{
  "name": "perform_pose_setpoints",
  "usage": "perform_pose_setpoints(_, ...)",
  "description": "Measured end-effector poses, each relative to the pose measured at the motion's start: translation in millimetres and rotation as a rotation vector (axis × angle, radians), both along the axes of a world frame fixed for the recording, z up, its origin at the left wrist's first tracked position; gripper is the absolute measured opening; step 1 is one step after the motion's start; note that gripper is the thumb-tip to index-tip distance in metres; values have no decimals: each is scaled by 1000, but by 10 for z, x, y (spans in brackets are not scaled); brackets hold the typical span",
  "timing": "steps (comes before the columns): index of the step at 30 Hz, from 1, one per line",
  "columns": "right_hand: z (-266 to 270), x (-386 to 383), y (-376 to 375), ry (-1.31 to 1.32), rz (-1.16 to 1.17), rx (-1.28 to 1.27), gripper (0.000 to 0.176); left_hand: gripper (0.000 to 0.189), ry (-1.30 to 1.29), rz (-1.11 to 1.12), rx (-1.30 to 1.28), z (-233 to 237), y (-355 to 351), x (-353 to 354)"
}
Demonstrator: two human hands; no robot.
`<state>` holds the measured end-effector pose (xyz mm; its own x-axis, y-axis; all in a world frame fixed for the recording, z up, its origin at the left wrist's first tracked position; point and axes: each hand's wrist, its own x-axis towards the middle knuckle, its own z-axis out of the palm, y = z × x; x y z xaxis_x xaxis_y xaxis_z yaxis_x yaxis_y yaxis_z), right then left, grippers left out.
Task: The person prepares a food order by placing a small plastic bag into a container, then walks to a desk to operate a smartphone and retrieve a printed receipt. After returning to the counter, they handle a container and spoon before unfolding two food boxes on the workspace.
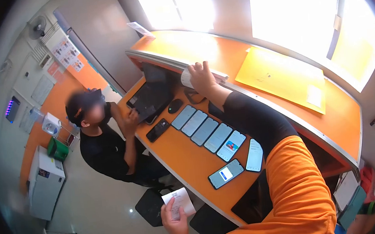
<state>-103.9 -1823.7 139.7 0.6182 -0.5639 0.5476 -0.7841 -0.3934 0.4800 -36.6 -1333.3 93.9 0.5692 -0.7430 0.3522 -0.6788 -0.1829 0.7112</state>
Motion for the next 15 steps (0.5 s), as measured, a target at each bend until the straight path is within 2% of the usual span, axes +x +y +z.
perform_pose_setpoints(3, 22, 16, 43, 9, -34, 59, 26, 44, -22, -20, 5, 8, -18, -7)
perform_pose_setpoints(4, 64, 21, 77, 41, -66, 149, 43, 44, -30, -27, 9, 18, -14, -15)
perform_pose_setpoints(7, 27, -24, 251, -29, -79, -7, 65, 45, -18, -29, 67, 29, 67, 8)
perform_pose_setpoints(8, 45, -114, 416, -59, -17, 159, 75, 45, -4, -25, 90, 14, 100, 15)
perform_pose_setpoints(11, -5, -355, 1025, -295, 343, 59, 66, 44, -30, -8, 112, -71, 175, 107)
perform_pose_setpoints(13, -290, -513, 1270, -327, 573, 163, 63, 44, -2, 19, 93, -103, 185, 113)
perform_pose_setpoints(15, -855, -695, 1328, -188, 594, 462, 56, 44, 7, 23, 92, -137, 200, 127)
